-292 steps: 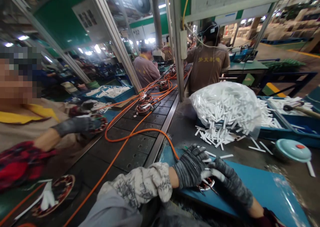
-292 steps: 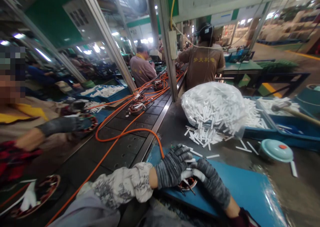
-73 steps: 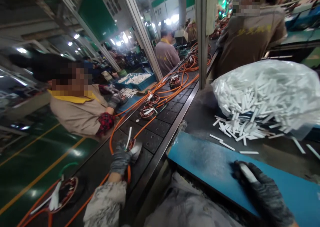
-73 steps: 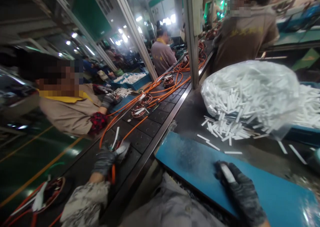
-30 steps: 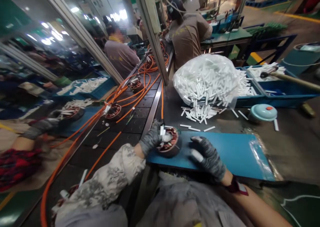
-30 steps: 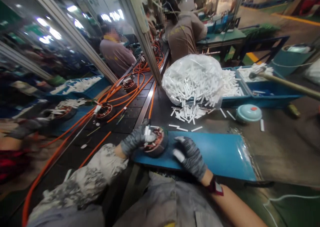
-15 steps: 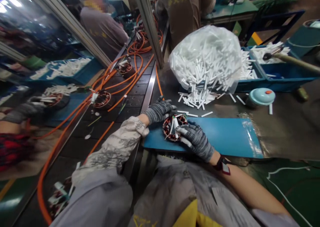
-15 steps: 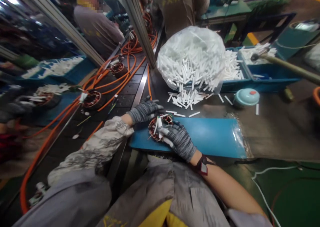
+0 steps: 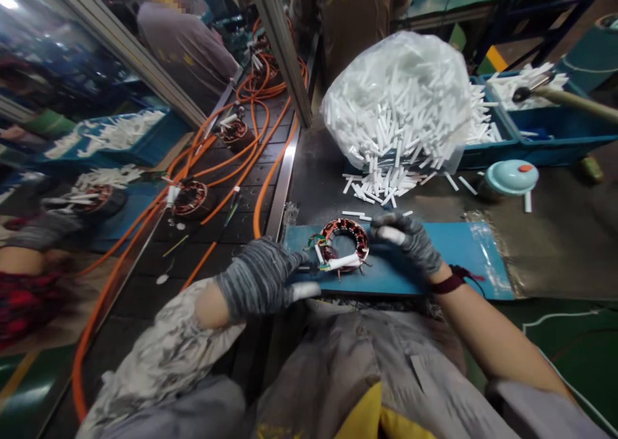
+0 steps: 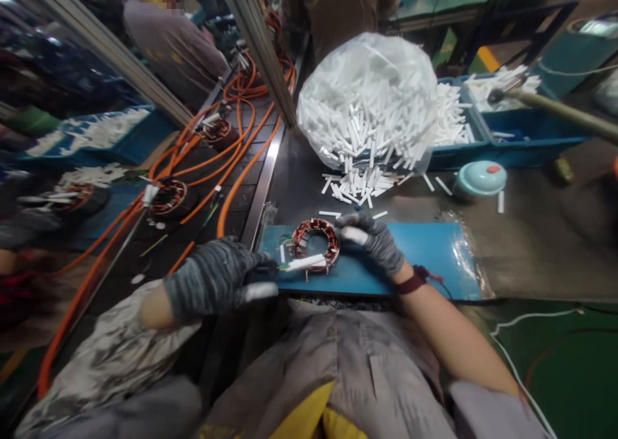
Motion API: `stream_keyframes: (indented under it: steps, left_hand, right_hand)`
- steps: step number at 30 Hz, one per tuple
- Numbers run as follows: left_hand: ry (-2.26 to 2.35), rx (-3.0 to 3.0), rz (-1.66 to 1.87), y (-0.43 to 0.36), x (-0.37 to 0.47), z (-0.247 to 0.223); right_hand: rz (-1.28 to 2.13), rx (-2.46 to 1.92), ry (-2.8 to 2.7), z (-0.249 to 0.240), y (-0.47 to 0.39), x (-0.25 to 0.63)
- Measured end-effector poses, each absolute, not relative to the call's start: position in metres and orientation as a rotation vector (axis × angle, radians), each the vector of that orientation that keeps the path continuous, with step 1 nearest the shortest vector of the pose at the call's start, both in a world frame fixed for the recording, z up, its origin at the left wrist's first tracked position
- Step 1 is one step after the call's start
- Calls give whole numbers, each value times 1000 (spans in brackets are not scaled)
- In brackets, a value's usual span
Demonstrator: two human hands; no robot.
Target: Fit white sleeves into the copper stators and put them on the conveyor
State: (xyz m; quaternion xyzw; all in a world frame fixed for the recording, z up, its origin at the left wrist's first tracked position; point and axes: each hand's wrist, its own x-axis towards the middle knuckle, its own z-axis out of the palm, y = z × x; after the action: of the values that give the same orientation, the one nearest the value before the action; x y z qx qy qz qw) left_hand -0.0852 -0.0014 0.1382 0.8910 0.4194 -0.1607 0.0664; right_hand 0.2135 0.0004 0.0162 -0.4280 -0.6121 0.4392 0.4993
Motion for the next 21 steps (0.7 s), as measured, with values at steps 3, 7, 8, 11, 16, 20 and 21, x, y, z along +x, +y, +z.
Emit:
stream_keyframes:
  steps: [3, 7, 8, 11, 16, 20, 21]
  left_hand:
    - [1367, 2709, -215, 23, -80, 136]
    - [1289, 2528, -47, 71, -75, 112]
    - [1222, 2477, 21, 76, -73, 106]
    - [987, 2377, 248, 73, -61, 93]
    - [790, 2557, -121, 58, -35, 86]
    - [869, 2594, -192, 61, -43, 80]
    - [913, 2579, -165, 60, -47, 78]
  right_hand:
    - [936, -1132, -1490, 23, 6, 224]
    - [876, -1124, -1636, 17, -13, 223]
    - [903, -1099, -1682, 14, -20, 222]
    - [961, -998, -1827, 7, -38, 217]
    - [924, -1047, -1923, 15, -37, 204]
    - [1073, -928, -1939, 21, -23, 198]
    - [1101, -919, -1921, 22, -20, 196]
